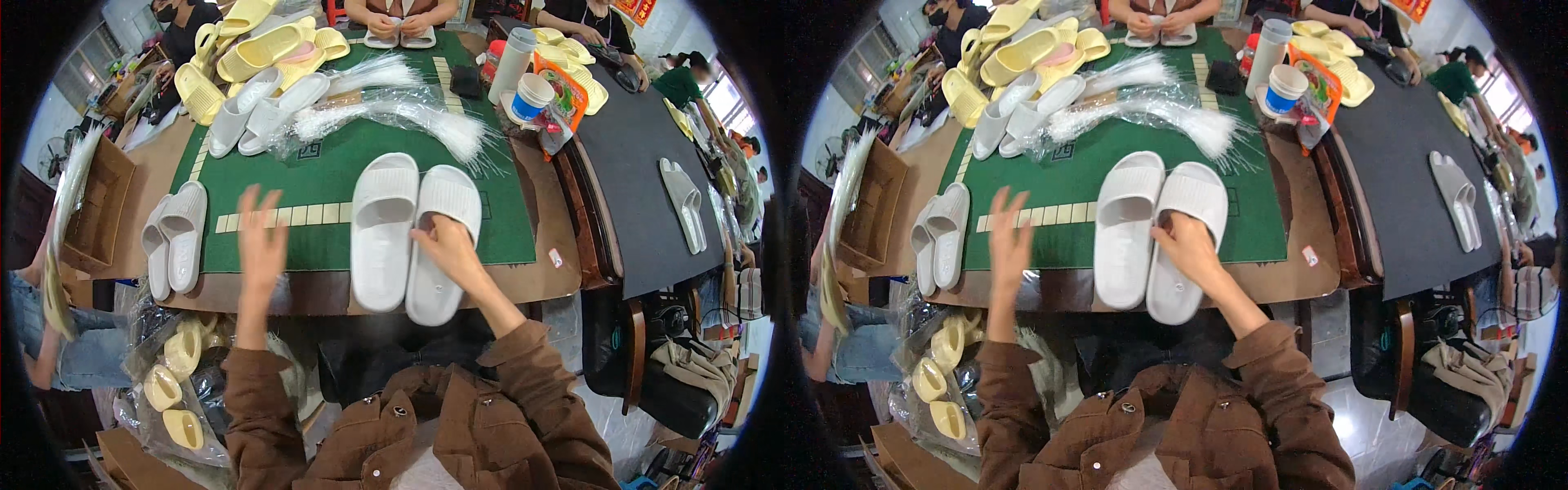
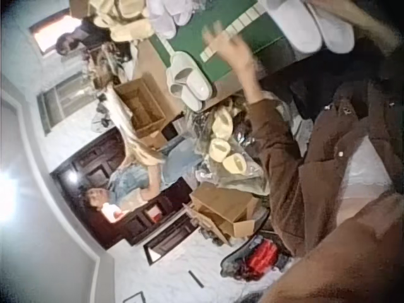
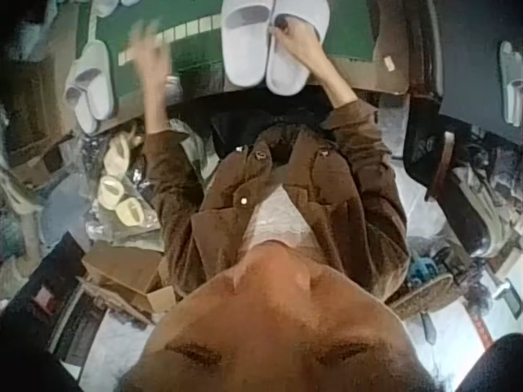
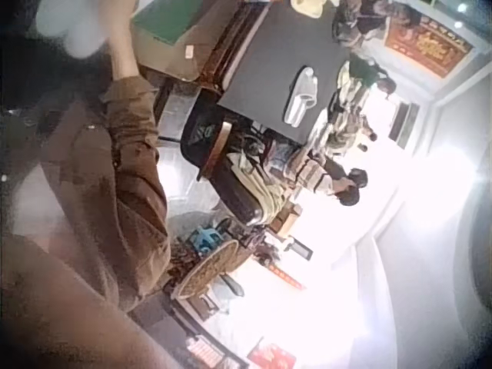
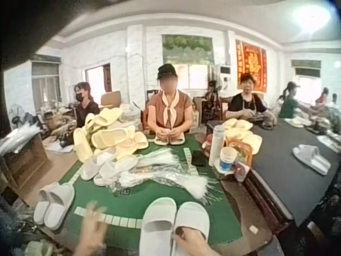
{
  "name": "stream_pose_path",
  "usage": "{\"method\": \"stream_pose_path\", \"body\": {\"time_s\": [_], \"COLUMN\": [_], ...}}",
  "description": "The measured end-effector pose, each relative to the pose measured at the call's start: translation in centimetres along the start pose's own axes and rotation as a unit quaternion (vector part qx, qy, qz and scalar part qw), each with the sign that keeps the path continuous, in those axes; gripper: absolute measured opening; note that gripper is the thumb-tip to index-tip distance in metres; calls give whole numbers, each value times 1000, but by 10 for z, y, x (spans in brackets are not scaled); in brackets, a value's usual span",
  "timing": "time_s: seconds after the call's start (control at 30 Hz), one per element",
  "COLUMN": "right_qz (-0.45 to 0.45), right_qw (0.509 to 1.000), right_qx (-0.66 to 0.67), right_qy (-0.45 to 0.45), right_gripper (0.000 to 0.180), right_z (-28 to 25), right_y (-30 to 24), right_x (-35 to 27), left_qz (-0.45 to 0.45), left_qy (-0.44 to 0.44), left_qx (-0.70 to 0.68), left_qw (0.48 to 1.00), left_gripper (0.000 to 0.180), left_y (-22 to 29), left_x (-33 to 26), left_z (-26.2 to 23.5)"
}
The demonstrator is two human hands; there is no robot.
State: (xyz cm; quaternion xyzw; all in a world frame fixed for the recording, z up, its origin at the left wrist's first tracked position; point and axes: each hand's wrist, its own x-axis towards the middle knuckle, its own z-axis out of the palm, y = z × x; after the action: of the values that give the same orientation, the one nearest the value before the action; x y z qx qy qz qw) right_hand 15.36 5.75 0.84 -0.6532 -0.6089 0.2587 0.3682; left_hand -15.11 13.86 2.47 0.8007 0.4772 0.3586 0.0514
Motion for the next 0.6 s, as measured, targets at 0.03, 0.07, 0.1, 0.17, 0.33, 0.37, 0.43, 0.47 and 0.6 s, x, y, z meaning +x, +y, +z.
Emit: {"method": "stream_pose_path", "body": {"time_s": [0.03, 0.07, 0.1, 0.17, 0.33, 0.37, 0.43, 0.47, 0.6], "right_qz": [-27, -56, -30, -103, -1, 1, 9, 12, -21], "right_qw": [1000, 998, 999, 993, 977, 970, 933, 907, 881], "right_qx": [7, 16, 23, 58, 181, 200, 323, 386, 466], "right_qy": [2, 0, -36, -15, -115, -140, -156, -167, -83], "right_gripper": [27, 27, 24, 20, 30, 31, 33, 34, 43], "right_z": [4, 9, 9, 5, -25, -34, -47, -53, -76], "right_y": [0, -1, -4, 8, 1, 0, -7, -19, -62], "right_x": [1, 1, 1, -4, -31, -32, -29, -28, -20], "left_qz": [8, 28, 48, 86, 109, 99, 73, 64, 30], "left_qy": [-12, -23, -36, -42, -30, -35, -57, -54, -26], "left_qx": [-54, -75, -107, -80, 23, 38, 42, 16, -154], "left_qw": [998, 997, 992, 992, 993, 994, 995, 996, 987], "left_gripper": [40, 41, 42, 51, 56, 56, 49, 48, 40], "left_y": [33, 50, 67, 87, 111, 118, 131, 132, 139], "left_x": [3, 4, 9, 17, 12, 7, 0, -4, -5], "left_z": [13, 26, 37, 67, 100, 102, 103, 101, 78]}}
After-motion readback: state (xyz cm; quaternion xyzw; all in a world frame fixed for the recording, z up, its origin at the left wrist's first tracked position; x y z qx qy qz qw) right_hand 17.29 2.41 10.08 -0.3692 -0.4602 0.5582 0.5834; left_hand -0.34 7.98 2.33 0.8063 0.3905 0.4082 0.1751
